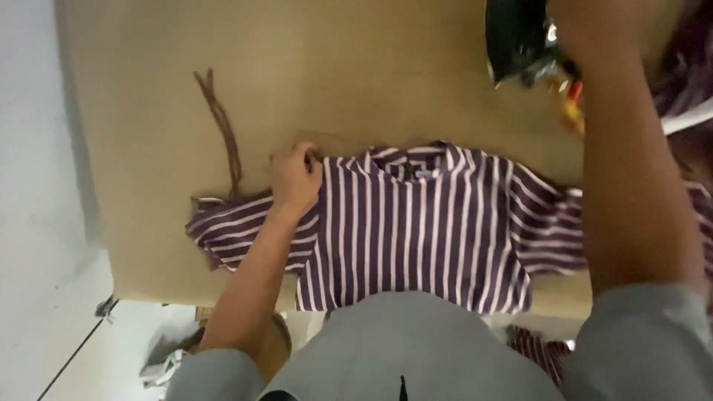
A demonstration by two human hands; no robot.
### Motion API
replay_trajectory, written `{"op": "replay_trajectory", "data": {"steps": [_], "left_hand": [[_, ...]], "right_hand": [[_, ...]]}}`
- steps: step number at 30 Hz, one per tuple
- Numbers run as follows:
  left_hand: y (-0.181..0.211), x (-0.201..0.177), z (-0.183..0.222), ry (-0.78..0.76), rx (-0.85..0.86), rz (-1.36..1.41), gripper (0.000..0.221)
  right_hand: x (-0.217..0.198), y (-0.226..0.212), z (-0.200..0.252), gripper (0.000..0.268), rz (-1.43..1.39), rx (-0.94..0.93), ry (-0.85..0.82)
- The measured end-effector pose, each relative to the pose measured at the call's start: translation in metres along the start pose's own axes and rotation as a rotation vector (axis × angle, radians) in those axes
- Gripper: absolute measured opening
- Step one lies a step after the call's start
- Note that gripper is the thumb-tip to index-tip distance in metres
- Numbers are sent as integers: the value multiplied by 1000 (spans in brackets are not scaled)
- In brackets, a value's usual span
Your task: Ironing a striped long-sleeved shirt on a pressing table and folding it.
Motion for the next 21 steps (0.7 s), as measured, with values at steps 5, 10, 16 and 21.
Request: {"op": "replay_trajectory", "data": {"steps": [5,10,16,21], "left_hand": [[127,-2,-36,-100,254,163,33],[220,48,-72,-371,505,93,65],[226,63,-89,-554,544,-256,24],[189,28,-74,-283,375,-1,21]], "right_hand": [[-57,-19,143,16,-71,225,-25],[-35,-78,262,40,15,671,-162],[48,-39,298,61,299,605,-194],[70,-34,200,61,302,675,-227]]}}
Point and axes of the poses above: each hand's wrist, its own z-axis away from the middle knuckle, its own x-axis out of the palm, y = z × x, the point moved 4 cm from there along -z, towards the middle knuckle, and after that the axes turned 5 degrees about x, right-handed, at the moved point
